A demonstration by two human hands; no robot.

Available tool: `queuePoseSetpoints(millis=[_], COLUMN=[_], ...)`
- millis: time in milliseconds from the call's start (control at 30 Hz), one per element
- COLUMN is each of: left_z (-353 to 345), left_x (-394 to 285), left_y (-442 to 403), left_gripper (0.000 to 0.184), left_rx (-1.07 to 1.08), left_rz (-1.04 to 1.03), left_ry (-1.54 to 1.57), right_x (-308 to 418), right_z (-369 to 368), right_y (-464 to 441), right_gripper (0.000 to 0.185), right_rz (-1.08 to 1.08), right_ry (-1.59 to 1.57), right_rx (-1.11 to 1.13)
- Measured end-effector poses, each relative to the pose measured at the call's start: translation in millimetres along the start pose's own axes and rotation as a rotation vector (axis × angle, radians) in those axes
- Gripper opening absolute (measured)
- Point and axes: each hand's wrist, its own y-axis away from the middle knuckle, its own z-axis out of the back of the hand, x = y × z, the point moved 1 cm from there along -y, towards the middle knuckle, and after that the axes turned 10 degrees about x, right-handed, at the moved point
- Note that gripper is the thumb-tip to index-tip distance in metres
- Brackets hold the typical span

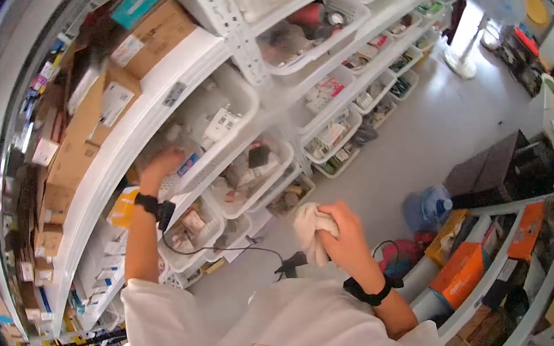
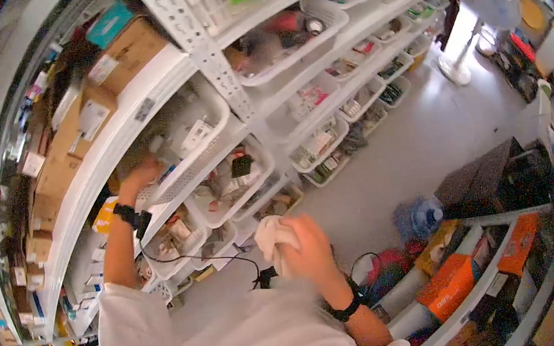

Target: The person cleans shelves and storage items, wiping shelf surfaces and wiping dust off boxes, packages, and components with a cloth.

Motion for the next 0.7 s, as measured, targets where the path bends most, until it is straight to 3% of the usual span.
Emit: queuePoseSetpoints(millis=[67, 133, 200, 267, 400, 467, 533, 600, 700], left_z=[-17, -34, -7, 36, 12, -15, -50, -96, -100], left_x=[31, 31, -17, -118, -215, -274, -315, -343, -384], left_y=[-16, -6, 38, 115, 168, 178, 156, 106, 35], left_gripper=[0.057, 0.062, 0.065, 0.06, 0.053, 0.053, 0.055, 0.057, 0.057], left_rx=[-0.042, -0.079, -0.134, -0.098, -0.539, -0.451, -0.085, 0.246, 0.561], left_rz=[-0.241, -0.262, -0.086, 0.07, -0.341, -0.436, -0.666, -0.769, -0.428], left_ry=[-0.038, -0.045, -0.051, 0.107, 0.182, 0.21, 0.305, 0.364, 0.125], right_x=[-6, -11, -16, -22, -52, -64, -82, -96, -118], right_z=[3, 5, 10, 13, 10, 20, 33, 53, 92], right_y=[0, 0, -8, -11, -11, -19, -31, -41, -48], right_gripper=[0.037, 0.037, 0.037, 0.036, 0.035, 0.036, 0.036, 0.036, 0.037], right_rz=[-0.082, -0.145, -0.182, -0.199, -0.231, -0.294, -0.296, -0.319, -0.31], right_ry=[-0.032, -0.049, -0.043, -0.038, -0.125, -0.132, -0.154, -0.157, -0.115], right_rx=[-0.069, -0.107, -0.146, -0.151, -0.191, -0.19, -0.217, -0.212, -0.213])
